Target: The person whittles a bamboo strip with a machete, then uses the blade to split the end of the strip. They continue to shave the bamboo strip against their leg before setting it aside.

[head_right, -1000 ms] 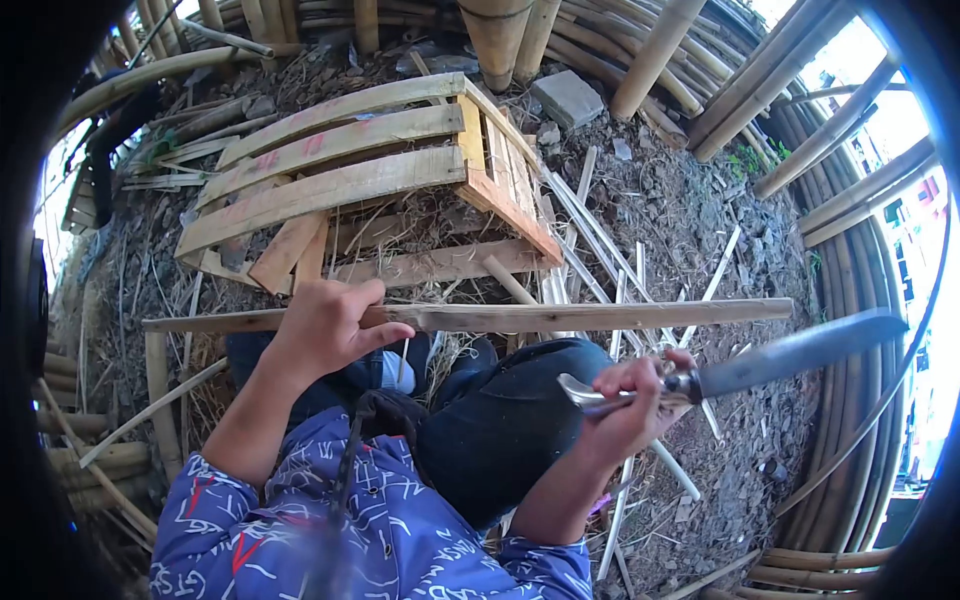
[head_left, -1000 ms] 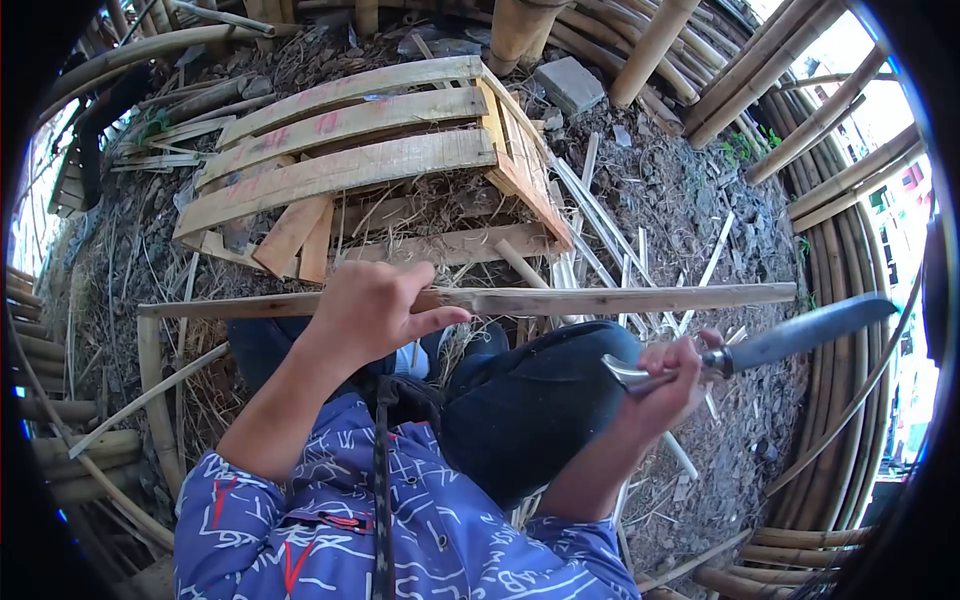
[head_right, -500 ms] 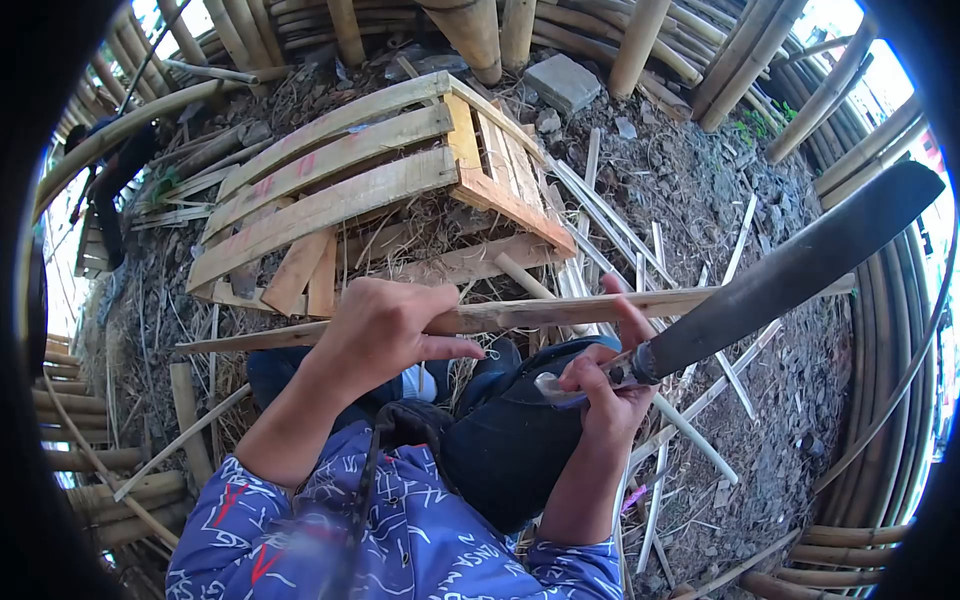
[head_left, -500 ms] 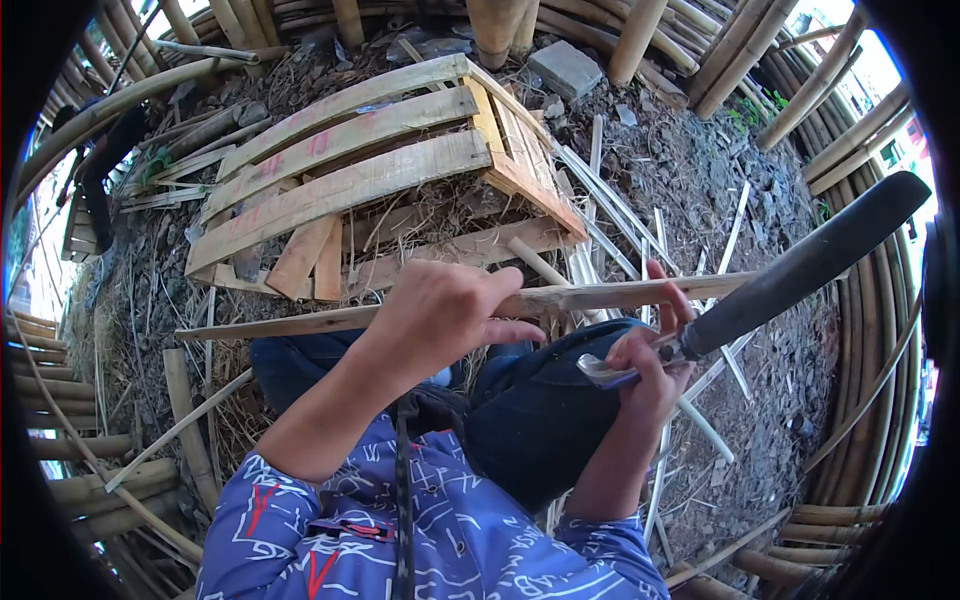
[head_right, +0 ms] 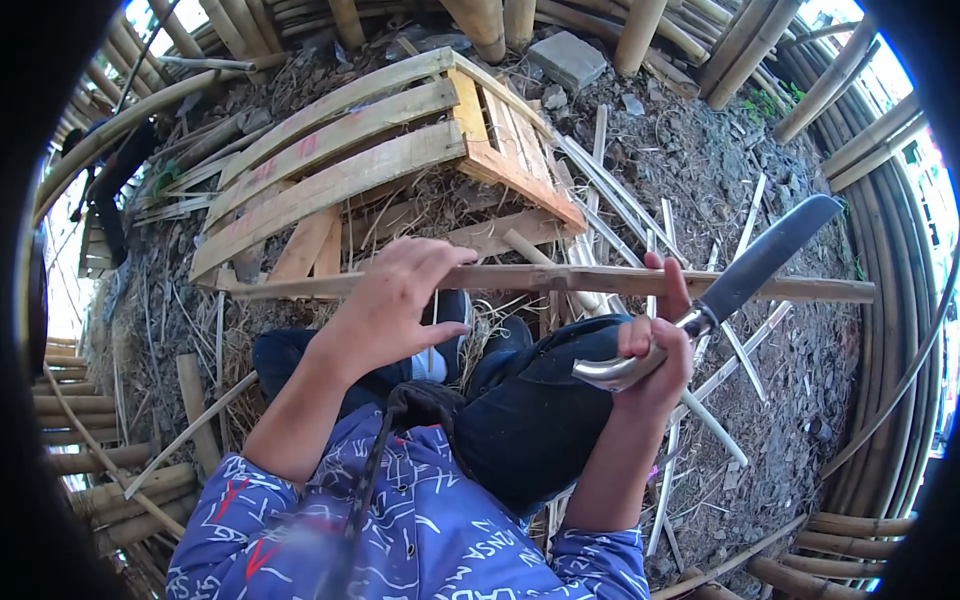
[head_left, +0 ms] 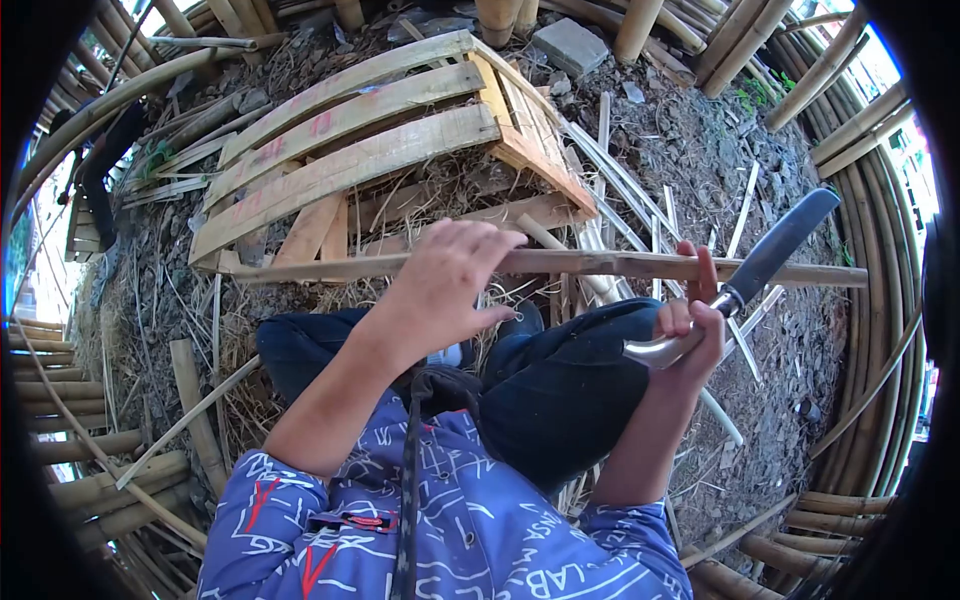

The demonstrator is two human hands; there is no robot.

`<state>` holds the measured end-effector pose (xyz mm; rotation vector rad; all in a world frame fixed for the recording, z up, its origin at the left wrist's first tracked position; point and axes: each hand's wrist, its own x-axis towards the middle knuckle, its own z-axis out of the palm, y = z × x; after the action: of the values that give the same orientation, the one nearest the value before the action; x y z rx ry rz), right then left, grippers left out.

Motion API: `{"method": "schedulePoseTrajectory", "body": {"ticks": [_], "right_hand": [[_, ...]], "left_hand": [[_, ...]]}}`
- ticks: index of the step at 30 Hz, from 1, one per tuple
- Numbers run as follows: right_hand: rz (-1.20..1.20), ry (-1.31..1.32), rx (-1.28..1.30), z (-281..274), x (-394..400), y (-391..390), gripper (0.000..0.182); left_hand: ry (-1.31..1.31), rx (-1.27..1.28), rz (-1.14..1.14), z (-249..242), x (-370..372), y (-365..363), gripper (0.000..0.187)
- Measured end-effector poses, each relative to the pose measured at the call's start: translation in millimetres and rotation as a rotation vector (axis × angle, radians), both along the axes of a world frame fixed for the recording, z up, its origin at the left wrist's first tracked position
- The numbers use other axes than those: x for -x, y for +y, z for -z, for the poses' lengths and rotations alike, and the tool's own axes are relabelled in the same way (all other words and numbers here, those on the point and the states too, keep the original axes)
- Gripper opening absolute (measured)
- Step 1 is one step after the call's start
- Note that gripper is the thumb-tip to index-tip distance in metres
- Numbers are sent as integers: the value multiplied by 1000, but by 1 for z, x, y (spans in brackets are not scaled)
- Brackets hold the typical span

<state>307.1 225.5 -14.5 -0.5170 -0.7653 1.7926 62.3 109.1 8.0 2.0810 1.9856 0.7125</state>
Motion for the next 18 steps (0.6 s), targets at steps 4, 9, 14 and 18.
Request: {"method": "schedulePoseTrajectory", "body": {"ticks": [4, 9, 14, 18], "right_hand": [[27, 39, -20, 5, -2, 1, 63], [22, 60, 5, 3, -3, 5, 65], [37, 27, 23, 0, 2, 5, 65], [63, 33, 36, -2, 4, 3, 63]], "left_hand": [[-15, -108, -144, 2, 24, -31, 59], [139, -234, -394, 5, 55, -73, 54], [241, -110, -511, 21, 79, -103, 61], [278, -99, -577, 42, 93, -115, 50]]}}
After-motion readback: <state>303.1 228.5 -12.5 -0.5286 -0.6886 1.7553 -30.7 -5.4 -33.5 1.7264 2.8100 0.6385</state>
